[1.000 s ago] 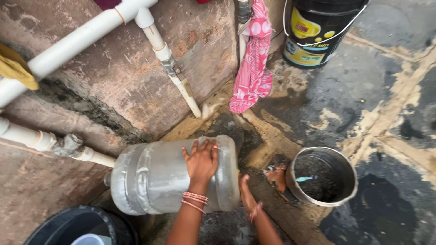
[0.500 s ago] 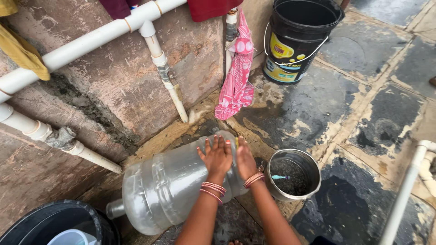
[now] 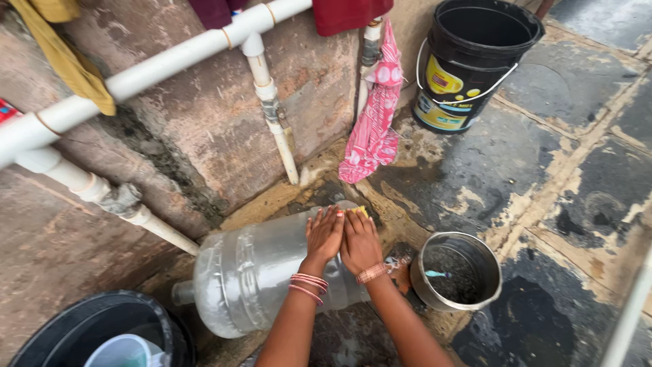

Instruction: The person scrubs the exterior of a large plastic water jug with a sponge and kemudian rinses it with water.

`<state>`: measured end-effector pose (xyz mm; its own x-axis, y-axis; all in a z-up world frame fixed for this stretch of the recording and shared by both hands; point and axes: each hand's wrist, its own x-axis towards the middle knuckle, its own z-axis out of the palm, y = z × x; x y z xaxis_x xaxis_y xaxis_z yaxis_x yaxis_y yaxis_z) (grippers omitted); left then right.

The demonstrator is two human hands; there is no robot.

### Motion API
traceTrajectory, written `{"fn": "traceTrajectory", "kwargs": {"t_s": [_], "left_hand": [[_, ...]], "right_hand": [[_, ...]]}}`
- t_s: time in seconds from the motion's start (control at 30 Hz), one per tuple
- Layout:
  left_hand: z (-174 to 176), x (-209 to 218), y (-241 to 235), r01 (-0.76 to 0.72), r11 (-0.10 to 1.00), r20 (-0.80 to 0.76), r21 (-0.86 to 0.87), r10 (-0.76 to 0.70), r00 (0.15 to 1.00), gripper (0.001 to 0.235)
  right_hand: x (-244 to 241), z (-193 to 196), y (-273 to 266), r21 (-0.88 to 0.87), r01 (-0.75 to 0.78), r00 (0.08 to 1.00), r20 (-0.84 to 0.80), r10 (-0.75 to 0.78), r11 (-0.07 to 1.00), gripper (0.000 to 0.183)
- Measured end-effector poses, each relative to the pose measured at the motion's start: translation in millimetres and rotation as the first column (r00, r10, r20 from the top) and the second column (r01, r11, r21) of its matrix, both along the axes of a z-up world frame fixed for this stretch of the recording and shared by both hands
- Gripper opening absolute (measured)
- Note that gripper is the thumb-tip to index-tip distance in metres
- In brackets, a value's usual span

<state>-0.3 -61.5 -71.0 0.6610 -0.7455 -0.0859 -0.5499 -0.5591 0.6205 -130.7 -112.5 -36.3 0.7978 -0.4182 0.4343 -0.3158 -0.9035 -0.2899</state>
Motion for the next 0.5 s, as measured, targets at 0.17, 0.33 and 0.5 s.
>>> {"fn": "traceTrajectory", "kwargs": {"t_s": [0.17,0.33,0.5], "left_hand": [[95,-4,30,-0.593,0.626,-0.762,-0.506,-0.004,0.647,0.047],[215,-102,129,-0.121,0.159,-0.191,-0.98,-0.567,0.801,0.028],[247,-153,185,0.117,0.255,-0.093,-0.96,-0.681,0.726,0.036]], "right_hand": [[17,25,11,0.008,0.071,0.969,-0.237,-0.067,0.997,0.057],[8,17,4,0.006,0.1,0.983,-0.153,-0.098,0.995,0.057],[0,14,2,0.012,0.075,0.995,-0.074,-0.074,0.997,0.056]]}}
